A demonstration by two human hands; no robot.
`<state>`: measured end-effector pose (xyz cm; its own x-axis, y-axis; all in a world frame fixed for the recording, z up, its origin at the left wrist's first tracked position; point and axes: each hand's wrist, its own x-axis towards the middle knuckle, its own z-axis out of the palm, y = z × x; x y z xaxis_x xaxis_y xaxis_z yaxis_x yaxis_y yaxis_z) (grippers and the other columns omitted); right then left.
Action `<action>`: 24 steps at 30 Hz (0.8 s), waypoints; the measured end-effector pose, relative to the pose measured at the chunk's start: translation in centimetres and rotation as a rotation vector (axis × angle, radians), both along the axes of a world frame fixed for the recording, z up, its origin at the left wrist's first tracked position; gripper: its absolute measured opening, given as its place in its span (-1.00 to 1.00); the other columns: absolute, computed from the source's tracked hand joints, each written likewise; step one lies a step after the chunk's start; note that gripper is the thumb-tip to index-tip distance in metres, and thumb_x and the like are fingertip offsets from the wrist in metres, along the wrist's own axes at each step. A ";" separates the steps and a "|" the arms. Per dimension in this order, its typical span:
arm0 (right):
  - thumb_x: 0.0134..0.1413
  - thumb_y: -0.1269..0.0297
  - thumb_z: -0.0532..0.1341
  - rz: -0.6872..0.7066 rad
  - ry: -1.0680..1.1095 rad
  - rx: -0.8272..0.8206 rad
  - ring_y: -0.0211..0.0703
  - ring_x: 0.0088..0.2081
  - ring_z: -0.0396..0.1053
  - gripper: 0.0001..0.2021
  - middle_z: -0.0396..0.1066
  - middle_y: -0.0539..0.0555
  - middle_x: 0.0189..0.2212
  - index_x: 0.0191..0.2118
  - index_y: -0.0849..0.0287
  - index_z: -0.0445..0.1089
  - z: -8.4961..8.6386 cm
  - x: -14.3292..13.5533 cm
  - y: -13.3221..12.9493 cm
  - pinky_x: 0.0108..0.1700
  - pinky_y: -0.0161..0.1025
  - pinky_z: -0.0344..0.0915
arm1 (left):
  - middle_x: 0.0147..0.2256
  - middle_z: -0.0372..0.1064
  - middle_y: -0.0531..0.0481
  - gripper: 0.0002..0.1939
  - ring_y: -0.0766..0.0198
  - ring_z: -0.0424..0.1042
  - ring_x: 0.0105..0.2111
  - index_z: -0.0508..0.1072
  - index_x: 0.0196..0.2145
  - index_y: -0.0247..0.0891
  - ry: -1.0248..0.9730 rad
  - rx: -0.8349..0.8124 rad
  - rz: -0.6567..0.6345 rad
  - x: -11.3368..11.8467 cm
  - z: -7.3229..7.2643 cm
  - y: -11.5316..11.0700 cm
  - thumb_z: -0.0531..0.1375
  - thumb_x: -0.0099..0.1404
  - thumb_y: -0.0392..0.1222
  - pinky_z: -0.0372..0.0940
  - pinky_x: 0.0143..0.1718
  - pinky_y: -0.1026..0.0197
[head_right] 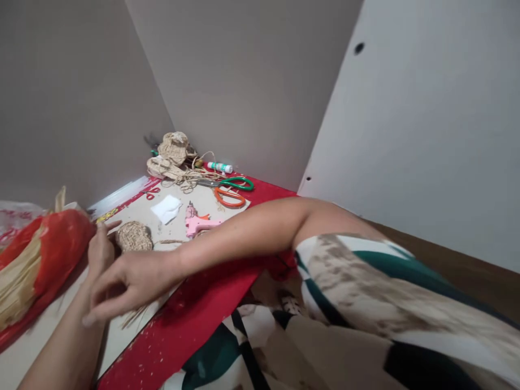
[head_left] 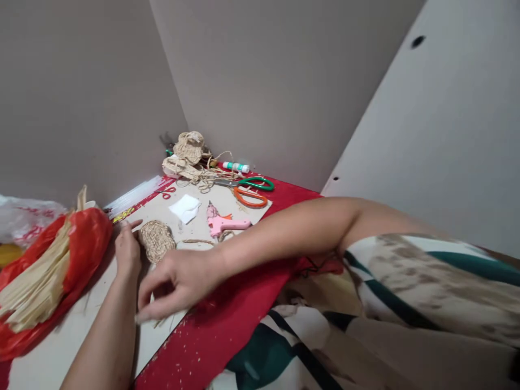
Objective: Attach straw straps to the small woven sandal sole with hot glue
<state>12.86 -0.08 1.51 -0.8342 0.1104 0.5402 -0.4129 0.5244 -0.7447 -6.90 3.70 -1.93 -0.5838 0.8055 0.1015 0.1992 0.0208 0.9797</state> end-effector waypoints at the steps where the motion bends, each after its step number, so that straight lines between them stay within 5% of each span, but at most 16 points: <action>1: 0.12 0.38 0.21 -0.031 0.030 -0.004 -0.47 -0.49 0.22 -0.82 0.33 -0.05 -0.54 -0.30 0.45 0.46 0.9 0.5 1.0 -0.34 -0.50 0.22 | -0.39 0.45 -0.10 -0.53 0.12 0.43 -0.30 0.54 -0.31 -0.36 0.026 -0.002 0.003 0.0 0.0 -0.1 0.03 0.37 0.09 0.33 -0.24 0.08; 5: 0.16 0.27 0.17 -0.188 -0.081 -0.137 -0.44 -0.55 0.27 -0.77 0.32 -0.06 -0.56 -0.29 0.40 0.42 2.9 2.2 5.5 -0.45 -0.44 0.25 | -0.59 0.35 -0.05 -0.51 0.17 0.36 -0.48 0.50 -0.55 -0.34 0.085 0.035 0.033 -0.1 -0.1 -0.5 0.09 0.30 0.12 0.26 -0.41 0.17; 9: 0.24 0.17 0.12 -0.284 -0.314 -0.303 -0.40 -0.53 0.34 -0.63 0.40 0.01 -0.52 -0.02 0.39 0.38 2.1 3.1 8.9 -0.43 -0.40 0.32 | -0.40 0.44 -0.08 -0.55 0.23 0.38 -0.41 0.52 -0.37 -0.32 0.095 0.186 0.106 0.4 0.3 -0.8 0.07 0.30 0.13 0.26 -0.41 0.24; 14: 0.33 0.14 0.01 -0.217 -0.423 -0.368 -0.38 -0.51 0.36 -0.53 0.42 0.03 -0.50 0.23 0.31 0.22 0.0 3.5 10.6 -0.40 -0.39 0.34 | -0.29 0.52 -0.11 -0.55 0.23 0.43 -0.42 0.55 -0.16 -0.29 0.120 0.186 -0.133 4.1 1.4 -2.1 0.19 0.21 0.14 0.34 -0.34 0.18; 19: 0.32 0.16 0.01 -0.182 -0.345 -0.258 -0.35 -0.45 0.39 -0.56 0.40 0.00 -0.47 0.16 0.33 0.29 -0.6 4.3 10.4 -0.36 -0.37 0.34 | -0.43 0.50 -0.03 -0.69 0.22 0.39 -0.48 0.61 -0.29 -0.25 0.201 0.105 -0.194 6.4 1.5 -3.1 0.35 0.05 0.00 0.32 -0.36 0.18; 24: 0.28 0.18 0.09 -0.221 -0.363 0.189 -0.32 -0.35 0.40 -0.51 0.48 0.03 -0.37 0.23 0.35 0.22 0.5 5.7 10.1 -0.24 -0.37 0.26 | -0.36 0.52 -0.02 -0.88 0.14 0.41 -0.34 0.62 -0.38 -0.15 0.389 0.116 -0.159 6.3 2.2 -3.6 0.34 0.05 -0.19 0.32 -0.19 0.16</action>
